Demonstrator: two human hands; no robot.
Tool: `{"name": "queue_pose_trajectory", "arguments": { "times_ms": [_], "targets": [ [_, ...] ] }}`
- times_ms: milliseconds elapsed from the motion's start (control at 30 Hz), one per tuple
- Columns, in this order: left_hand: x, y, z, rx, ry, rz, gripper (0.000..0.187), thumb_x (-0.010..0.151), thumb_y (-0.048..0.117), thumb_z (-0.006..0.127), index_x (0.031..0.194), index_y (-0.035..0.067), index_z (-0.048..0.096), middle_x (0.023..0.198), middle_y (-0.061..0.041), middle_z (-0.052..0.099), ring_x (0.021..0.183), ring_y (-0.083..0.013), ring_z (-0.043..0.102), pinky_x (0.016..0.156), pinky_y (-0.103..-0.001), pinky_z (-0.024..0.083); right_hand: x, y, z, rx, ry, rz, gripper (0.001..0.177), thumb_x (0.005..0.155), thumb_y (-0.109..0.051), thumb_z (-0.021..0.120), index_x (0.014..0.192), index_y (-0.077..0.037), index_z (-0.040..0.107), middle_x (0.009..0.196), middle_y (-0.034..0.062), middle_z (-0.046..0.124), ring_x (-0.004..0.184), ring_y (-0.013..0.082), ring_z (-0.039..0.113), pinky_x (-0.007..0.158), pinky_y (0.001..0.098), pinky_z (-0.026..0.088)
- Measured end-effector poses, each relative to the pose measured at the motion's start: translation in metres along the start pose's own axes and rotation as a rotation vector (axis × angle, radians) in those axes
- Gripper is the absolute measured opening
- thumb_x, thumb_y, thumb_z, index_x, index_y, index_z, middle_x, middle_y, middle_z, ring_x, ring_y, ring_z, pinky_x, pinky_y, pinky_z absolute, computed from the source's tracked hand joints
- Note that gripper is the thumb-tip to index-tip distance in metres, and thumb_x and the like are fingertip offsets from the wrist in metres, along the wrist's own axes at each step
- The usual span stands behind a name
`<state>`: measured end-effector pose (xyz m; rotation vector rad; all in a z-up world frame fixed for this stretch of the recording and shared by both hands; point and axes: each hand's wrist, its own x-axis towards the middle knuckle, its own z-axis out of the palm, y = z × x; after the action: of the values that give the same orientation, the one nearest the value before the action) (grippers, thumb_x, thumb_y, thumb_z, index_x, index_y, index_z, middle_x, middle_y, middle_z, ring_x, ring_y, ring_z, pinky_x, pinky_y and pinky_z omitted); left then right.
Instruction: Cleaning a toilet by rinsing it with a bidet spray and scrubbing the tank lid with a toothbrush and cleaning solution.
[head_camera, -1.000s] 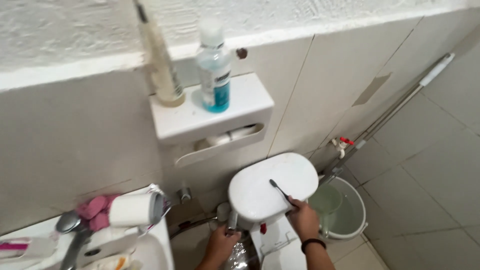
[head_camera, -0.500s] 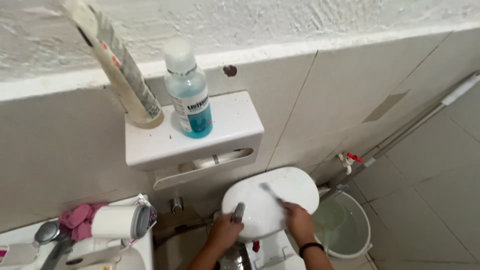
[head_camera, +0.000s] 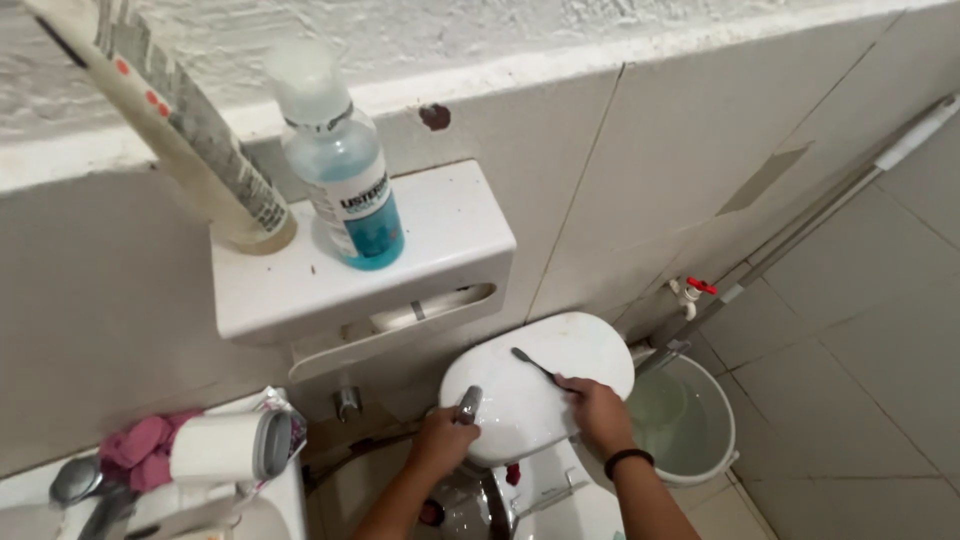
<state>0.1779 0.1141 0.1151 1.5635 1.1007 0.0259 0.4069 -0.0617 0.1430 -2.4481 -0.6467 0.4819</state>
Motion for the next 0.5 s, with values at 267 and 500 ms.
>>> {"name": "queue_pose_trajectory", "arguments": {
  "times_ms": [267,500],
  "targets": [
    [0.011,-0.031,-0.002,0.042,0.072,0.076,0.035,0.07,0.023,0.077,0.095,-0.002,0.073,0.092,-0.018,0.076,0.09,-0.0291,0.073,0.084,-0.039,0.056,0.007,-0.007,-0.002,-0.159,-0.128,-0.009,0.038,0.094,-0.015,0.057,0.121,-0.034,0.077,0.111,0.0148,0.075,0.1,0.0328,0.072,0.091,0.0427,0.054],
    [-0.002,-0.029,-0.012,0.008,0.007,0.044,0.037,0.07,0.023,0.079,0.099,0.002,0.07,0.096,-0.014,0.074,0.091,-0.0266,0.072,0.086,-0.039,0.055,0.004,-0.009,-0.006,-0.141,-0.049,-0.102,0.036,0.092,-0.017,0.061,0.121,-0.031,0.077,0.108,0.0194,0.073,0.099,0.0384,0.069,0.088,0.0465,0.054]
  ]
}}
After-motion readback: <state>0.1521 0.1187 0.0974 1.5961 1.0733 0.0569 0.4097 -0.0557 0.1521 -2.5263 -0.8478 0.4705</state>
